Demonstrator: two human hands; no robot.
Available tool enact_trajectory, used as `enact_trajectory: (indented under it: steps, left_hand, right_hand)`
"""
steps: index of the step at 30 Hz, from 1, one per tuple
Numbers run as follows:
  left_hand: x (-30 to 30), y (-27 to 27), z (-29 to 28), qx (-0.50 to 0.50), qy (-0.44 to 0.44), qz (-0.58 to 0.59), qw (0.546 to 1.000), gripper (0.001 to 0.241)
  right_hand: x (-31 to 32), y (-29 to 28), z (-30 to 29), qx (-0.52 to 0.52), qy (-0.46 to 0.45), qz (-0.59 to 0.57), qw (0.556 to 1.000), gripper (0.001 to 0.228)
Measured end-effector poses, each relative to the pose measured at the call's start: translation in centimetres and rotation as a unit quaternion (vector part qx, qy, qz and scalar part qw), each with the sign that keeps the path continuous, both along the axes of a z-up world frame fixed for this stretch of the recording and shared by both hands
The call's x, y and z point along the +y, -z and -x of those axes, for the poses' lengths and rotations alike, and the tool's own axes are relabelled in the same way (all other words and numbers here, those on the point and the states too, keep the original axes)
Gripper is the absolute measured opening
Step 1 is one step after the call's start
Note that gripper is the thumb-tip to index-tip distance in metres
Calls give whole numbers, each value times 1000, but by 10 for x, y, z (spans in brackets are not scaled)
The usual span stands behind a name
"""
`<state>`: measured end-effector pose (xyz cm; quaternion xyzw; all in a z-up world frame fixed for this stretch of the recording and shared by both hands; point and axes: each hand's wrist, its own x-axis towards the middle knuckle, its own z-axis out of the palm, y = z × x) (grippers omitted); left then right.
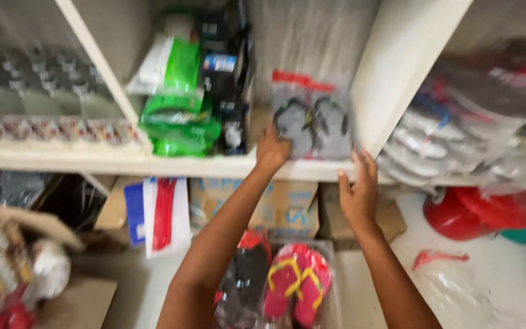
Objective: Sorting various packaged items from a basket and placing them onto shelves.
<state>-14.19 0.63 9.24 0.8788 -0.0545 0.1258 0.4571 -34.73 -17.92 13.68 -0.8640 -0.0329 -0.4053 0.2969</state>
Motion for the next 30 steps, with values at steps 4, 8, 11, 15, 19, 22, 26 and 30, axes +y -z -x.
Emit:
enact_trajectory:
  steps: [4, 8, 11, 15, 19, 22, 26, 30]
  left_hand:
    - [22, -45, 129, -297, 31, 15, 954, 80]
    - [55, -4, 230, -238, 7, -1, 971, 85]
    - [84, 92, 282, -92, 109, 74, 987, 72]
    - [124, 161, 371, 40, 144, 38, 988, 54]
    - [161, 237, 411, 197, 115, 143, 963, 40]
    - [174, 275, 437, 182, 128, 132, 966, 53]
    - [180, 290, 447, 245, 109, 132, 954, 30]
    - [187, 283, 442, 331, 109, 127, 929, 34]
  right_hand:
    - [22, 32, 58, 11, -35, -4, 999, 43]
    - [37, 102, 99, 145, -100, -128, 976, 42]
    - [32, 173, 129, 155, -93, -44, 983, 38]
    - [23, 220, 187, 200, -67, -68, 975, 40]
    - [22, 241, 200, 257, -34, -120, 958, 45]
    - [22, 245, 192, 302, 4, -119, 946, 43]
    - [22, 250, 165, 238, 34, 52, 969, 54]
    - [23, 253, 131, 291, 78, 141, 943, 59]
